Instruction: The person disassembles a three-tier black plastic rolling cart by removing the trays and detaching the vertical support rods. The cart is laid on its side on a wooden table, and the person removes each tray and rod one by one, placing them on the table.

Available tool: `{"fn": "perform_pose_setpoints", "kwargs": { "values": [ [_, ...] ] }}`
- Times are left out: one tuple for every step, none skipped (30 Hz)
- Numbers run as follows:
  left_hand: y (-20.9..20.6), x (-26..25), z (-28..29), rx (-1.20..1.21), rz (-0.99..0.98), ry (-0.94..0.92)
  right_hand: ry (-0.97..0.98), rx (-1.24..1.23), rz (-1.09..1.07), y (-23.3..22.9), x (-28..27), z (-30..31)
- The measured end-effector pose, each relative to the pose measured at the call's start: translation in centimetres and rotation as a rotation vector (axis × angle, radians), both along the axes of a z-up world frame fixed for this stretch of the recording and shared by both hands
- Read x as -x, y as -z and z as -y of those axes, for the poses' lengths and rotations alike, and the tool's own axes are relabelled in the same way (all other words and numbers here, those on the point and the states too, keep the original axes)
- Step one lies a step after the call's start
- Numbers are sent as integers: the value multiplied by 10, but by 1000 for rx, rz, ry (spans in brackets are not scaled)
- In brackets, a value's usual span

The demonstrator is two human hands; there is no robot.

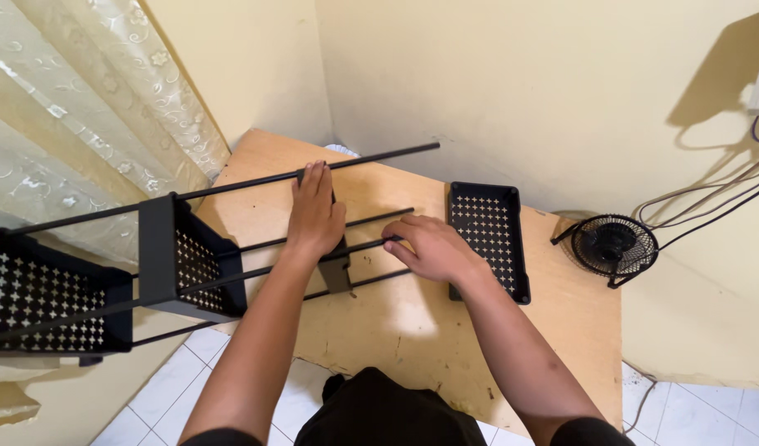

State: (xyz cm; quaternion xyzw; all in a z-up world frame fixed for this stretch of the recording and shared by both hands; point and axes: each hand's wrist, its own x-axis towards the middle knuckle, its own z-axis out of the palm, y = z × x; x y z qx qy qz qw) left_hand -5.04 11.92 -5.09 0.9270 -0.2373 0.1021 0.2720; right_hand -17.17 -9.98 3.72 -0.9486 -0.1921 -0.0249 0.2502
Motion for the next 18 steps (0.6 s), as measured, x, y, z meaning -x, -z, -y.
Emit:
{"fn": "perform_pose_setpoints", "kwargs": {
  "values": [
    [1, -3, 3, -8, 10, -8, 12, 47, -31, 3, -5, -3],
    [2, -6, 5, -17, 19, -13, 17, 63, -20, 4, -9, -4],
    [2, -9, 7, -26, 28, -18, 22, 80, -8, 6, -12, -4],
    [3, -10, 8, -35, 33, -24, 26, 96, -2, 8, -14, -4],
    [4, -11, 8, -35, 38, -15, 19, 103, -18, 9, -15, -3],
    [4, -12, 7, -36, 44, -8, 9, 110, -33, 9, -17, -3],
    [4, -12, 7, -38, 50, -1, 0, 116, -49, 9, -18, -2],
    [4, -13, 7, -41, 53, 16, -8, 121, -92, 9, -20, -2],
    [4, -14, 6, -44, 56, 33, -15, 126, -135, 9, -23, -2],
    [2, -15, 5, -47, 61, 49, -24, 131, -176, 8, -25, -3],
    [0, -15, 3, -40, 56, 67, -48, 139, -179, 9, -26, -6],
    [-3, -15, 2, -33, 51, 85, -73, 147, -182, 9, -27, -8],
    [-6, -15, 1, -27, 46, 103, -97, 154, -185, 10, -28, -10],
    [-8, -13, 0, -50, 53, 100, -95, 170, -194, 11, -29, -10],
    [-10, -11, -1, -72, 59, 96, -93, 187, -204, 13, -31, -10],
    [-12, -9, -2, -95, 68, 92, -92, 205, -211, 14, -33, -10],
    [-14, -7, -2, -190, 63, 47, -116, 192, -187, 15, -35, -9],
    [-16, -4, -2, -286, 55, 4, -139, 179, -165, 16, -37, -7]
  ]
}}
